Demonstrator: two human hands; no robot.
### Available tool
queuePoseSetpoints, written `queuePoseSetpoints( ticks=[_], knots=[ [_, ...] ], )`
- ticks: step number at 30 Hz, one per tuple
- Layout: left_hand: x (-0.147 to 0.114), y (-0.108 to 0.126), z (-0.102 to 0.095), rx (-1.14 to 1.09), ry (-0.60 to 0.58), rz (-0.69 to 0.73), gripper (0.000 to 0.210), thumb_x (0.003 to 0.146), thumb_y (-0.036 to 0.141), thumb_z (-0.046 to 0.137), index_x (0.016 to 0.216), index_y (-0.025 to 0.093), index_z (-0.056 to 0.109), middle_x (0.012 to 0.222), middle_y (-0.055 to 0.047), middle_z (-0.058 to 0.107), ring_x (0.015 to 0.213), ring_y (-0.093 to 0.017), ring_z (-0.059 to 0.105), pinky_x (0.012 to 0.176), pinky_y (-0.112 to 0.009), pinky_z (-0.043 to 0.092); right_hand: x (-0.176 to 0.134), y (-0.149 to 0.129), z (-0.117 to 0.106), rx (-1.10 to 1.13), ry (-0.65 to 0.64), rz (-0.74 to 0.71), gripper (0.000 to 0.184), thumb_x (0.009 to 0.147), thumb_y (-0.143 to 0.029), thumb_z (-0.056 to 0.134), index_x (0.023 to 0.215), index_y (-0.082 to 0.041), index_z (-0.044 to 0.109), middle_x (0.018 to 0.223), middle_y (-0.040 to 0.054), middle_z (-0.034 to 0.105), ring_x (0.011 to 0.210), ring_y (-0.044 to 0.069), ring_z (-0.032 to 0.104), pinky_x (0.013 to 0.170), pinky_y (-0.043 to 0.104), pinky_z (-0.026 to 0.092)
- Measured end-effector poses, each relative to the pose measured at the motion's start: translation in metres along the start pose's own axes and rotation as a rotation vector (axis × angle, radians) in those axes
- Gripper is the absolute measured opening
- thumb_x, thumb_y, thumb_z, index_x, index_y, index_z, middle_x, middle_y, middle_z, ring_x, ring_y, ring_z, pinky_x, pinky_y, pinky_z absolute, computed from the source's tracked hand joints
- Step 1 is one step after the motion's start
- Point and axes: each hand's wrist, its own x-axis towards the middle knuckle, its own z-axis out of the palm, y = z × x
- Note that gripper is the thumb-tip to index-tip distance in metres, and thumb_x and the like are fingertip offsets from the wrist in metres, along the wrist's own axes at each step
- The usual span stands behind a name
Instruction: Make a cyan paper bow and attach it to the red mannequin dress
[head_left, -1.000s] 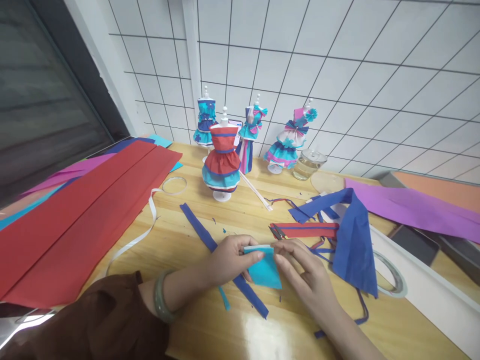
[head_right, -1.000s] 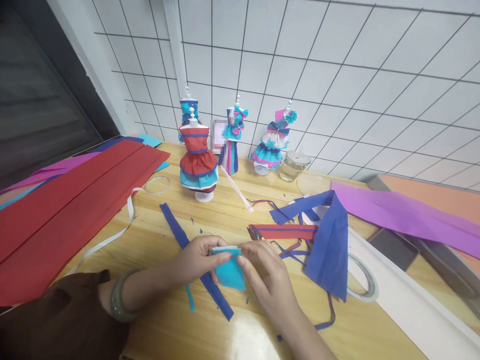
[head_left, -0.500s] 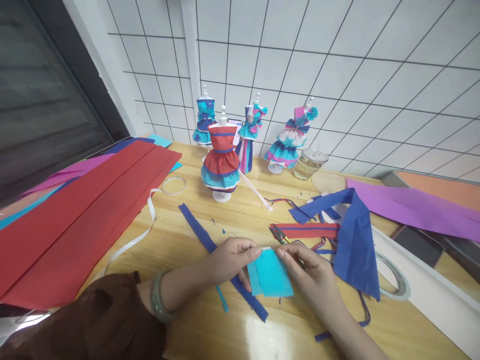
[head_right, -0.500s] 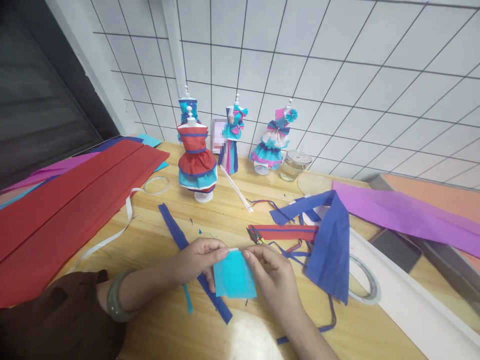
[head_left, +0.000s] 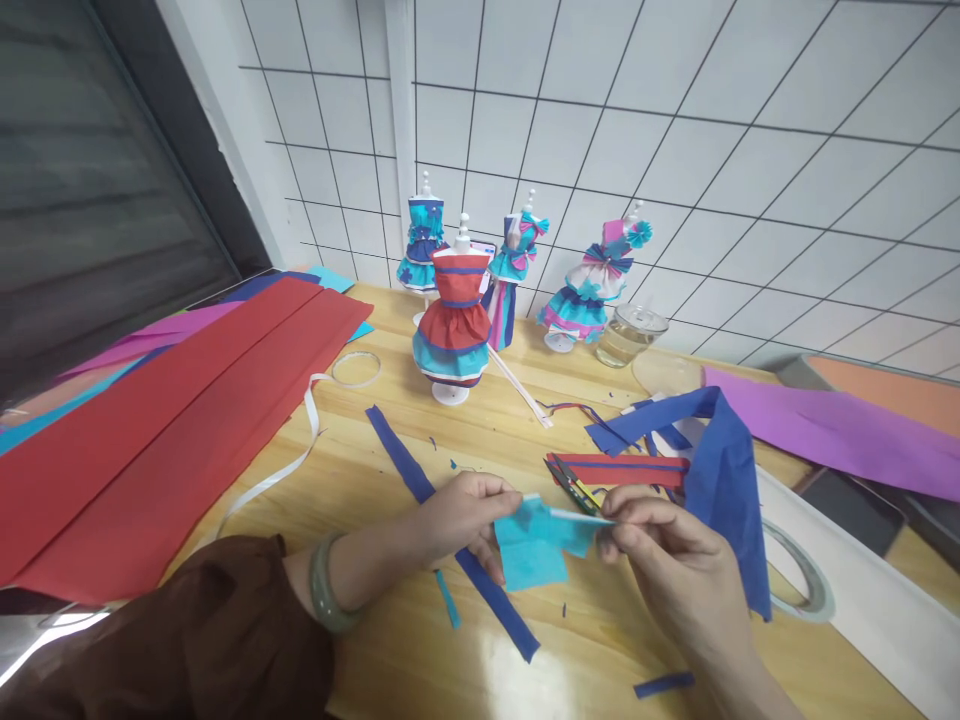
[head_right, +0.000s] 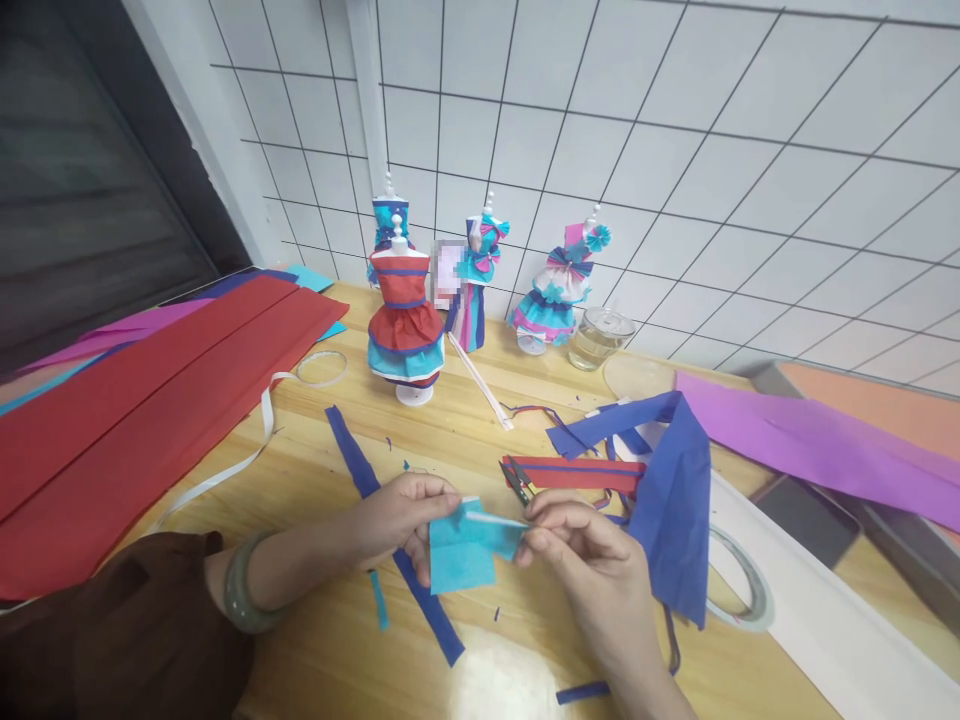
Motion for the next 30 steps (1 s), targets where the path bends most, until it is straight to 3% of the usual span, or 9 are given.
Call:
queuePoseSetpoints(
  ticks=[3,7,12,21,25,30],
  knots=[
    [0.0,-0.001,0.0,-0.007,-0.03,-0.013,0.033,0.069,0.045,0.059,0.075,0.013,0.054,0.054,0.0,0.057,0.041,-0.01,0.056,0.034,-0.017,0.044,-0.001,-0.004,0.0,0.013,-0.097,-0.016,0.006,0.068,-0.026,0.07,0.067,-0.022,0.065,0.077,0.0048,0.063,0.068,0.018,0.06,0.059,0.031,0.051],
    [0.0,0.0,-0.001,-0.044,-0.054,-0.022,0.031,0.07,0.042,0.059,0.075,0.012,0.054,0.055,-0.001,0.058,0.04,-0.01,0.056,0.034,-0.017,0.044,-0.001,-0.016,0.009,-0.1,-0.258,-0.027,0.011,0.065,-0.028,0.071,0.061,-0.02,0.066,0.072,0.007,0.066,0.066,0.02,0.061,0.056,0.029,0.051],
    [-0.002,0.002,-0.003,-0.08,-0.057,0.006,0.028,0.073,0.039,0.056,0.076,0.012,0.054,0.053,-0.001,0.057,0.04,-0.009,0.055,0.034,-0.016,0.043,-0.001,-0.024,0.017,-0.185,-0.418,-0.102,0.005,0.068,-0.023,0.069,0.07,-0.02,0.067,0.074,0.0069,0.068,0.07,0.019,0.062,0.063,0.028,0.051],
    [-0.002,0.001,-0.005,-0.019,-0.071,0.047,0.027,0.071,0.038,0.059,0.078,0.012,0.053,0.057,0.001,0.056,0.042,-0.009,0.055,0.036,-0.016,0.045,-0.002,-0.022,0.014,-0.185,-0.369,-0.165,0.005,0.075,-0.022,0.062,0.071,-0.02,0.066,0.07,0.0049,0.066,0.067,0.017,0.061,0.059,0.025,0.051],
    [0.0,-0.001,-0.002,0.065,-0.043,0.025,0.031,0.069,0.041,0.061,0.076,0.012,0.053,0.055,0.001,0.055,0.038,-0.008,0.053,0.035,-0.016,0.042,-0.004,-0.025,0.011,-0.131,-0.321,-0.24,0.01,0.078,-0.027,0.059,0.073,-0.022,0.065,0.069,0.0029,0.064,0.069,0.016,0.061,0.075,0.031,0.051],
    [0.0,-0.002,-0.001,0.041,-0.094,0.046,0.028,0.071,0.038,0.06,0.076,0.012,0.055,0.057,0.0,0.056,0.042,-0.007,0.053,0.039,-0.016,0.042,-0.004,-0.022,0.015,-0.206,-0.388,-0.243,0.005,0.077,-0.021,0.06,0.074,-0.022,0.064,0.068,0.0014,0.065,0.068,0.017,0.062,0.088,0.042,0.045]
  ],
)
